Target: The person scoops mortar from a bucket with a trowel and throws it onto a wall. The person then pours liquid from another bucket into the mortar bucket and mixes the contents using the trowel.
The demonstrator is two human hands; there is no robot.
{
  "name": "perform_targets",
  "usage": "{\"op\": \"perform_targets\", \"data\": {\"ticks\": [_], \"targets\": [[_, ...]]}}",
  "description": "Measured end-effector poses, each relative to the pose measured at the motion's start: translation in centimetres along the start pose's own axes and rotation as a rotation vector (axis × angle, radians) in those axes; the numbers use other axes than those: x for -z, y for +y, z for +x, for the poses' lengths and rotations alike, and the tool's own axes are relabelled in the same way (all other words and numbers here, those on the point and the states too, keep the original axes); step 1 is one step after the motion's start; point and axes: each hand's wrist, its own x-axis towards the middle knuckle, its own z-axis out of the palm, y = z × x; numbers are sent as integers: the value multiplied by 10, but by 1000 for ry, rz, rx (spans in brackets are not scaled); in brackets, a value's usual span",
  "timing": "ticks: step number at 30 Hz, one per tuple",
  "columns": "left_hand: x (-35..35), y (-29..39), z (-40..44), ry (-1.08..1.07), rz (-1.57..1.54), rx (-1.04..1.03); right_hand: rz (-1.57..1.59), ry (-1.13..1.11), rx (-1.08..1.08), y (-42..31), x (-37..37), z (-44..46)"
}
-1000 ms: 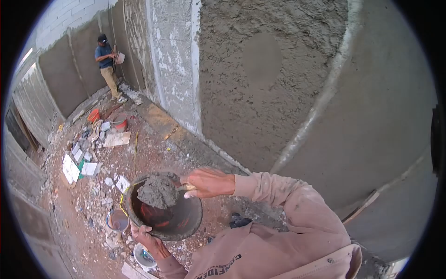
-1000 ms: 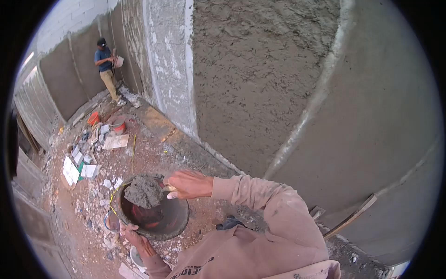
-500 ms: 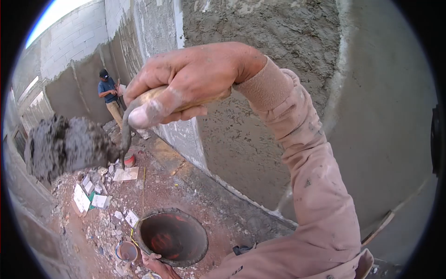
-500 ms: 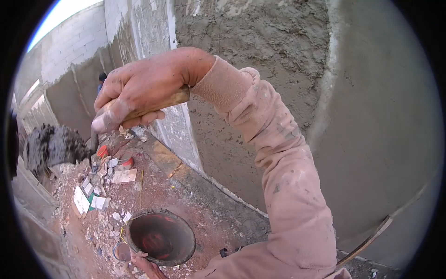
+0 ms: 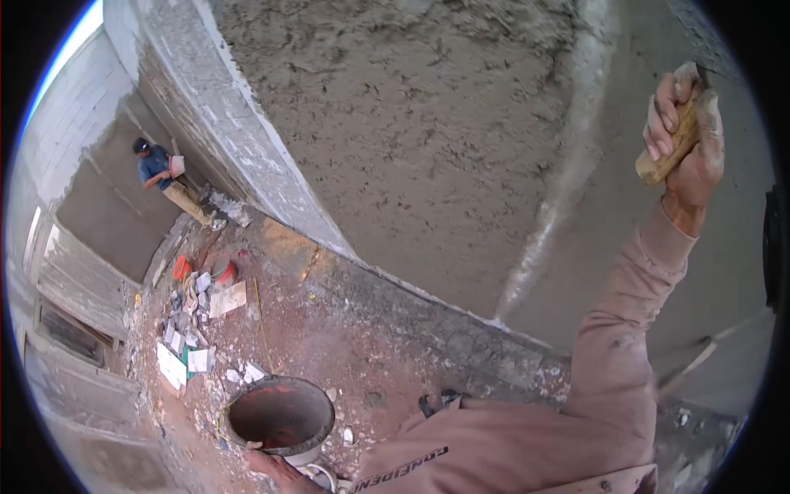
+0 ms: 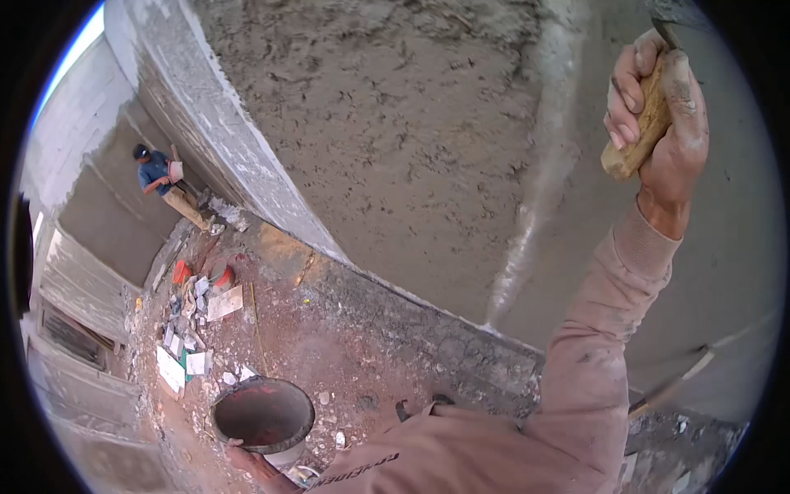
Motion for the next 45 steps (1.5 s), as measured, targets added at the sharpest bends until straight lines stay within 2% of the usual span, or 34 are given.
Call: {"op": "perform_targets", "data": {"ticks": [1,2,3,4,5,7,8,9,12,16,20,24,27,29,31,33,34,35,36,37,40,43,45], "targets": [[-22,-2,4,129,30,-44,77,-68,-92,10,12,-35],[-30,-22,35,160,192,-89,150,-112,-184,15,32,-79],[-35,-48,71,180,210,-38,130,-41,-408,38,36,-142],[-41,-67,90,106,330,5,129,44,-644,60,41,-206],[-50,-83,94,-57,498,38,144,139,-863,82,46,-271],[-63,-115,96,-413,823,89,299,416,-1283,105,6,-403],[-75,-130,92,-581,952,94,79,636,-1431,123,-18,-510],[-86,-146,87,-744,1052,83,-116,760,-1608,124,-45,-597],[-111,-192,75,-1160,1231,46,-541,715,-2068,58,-138,-770],[-142,-244,77,-1599,1285,-46,-671,606,-2426,-77,-254,-861],[-164,-291,100,-1964,1216,-158,-660,596,-2567,-163,-345,-878],[-179,-336,123,-2269,881,-455,-649,538,-2540,-180,-400,-878],[-188,-379,115,-2164,859,-855,-656,488,-2463,-170,-422,-877],[-195,-407,96,-2124,965,-899,-677,447,-2393,-163,-432,-887],[-192,-377,46,-2159,925,-1122,-730,335,-2310,-160,-437,-897],[-198,-390,22,-2293,907,-917,-853,-9,-2166,-169,-445,-923],[-197,-399,3,-2349,895,-808,-916,-88,-2112,-174,-449,-933],[-192,-402,-29,-2103,1042,-276,-921,-13,-2114,-181,-456,-940],[-192,-398,-71,-1783,1138,203,-890,607,-2161,-182,-465,-924],[-190,-397,-104,-1407,1183,627,-837,616,-2190,-190,-470,-918],[-175,-423,-159,-1635,1180,632,-739,714,-2285,-209,-484,-918],[-137,-364,-238,-1738,1137,728,-650,898,-2390,-230,-504,-929],[-108,-338,-291,-1810,1183,703,-579,1050,-2420,-242,-515,-940]]}}
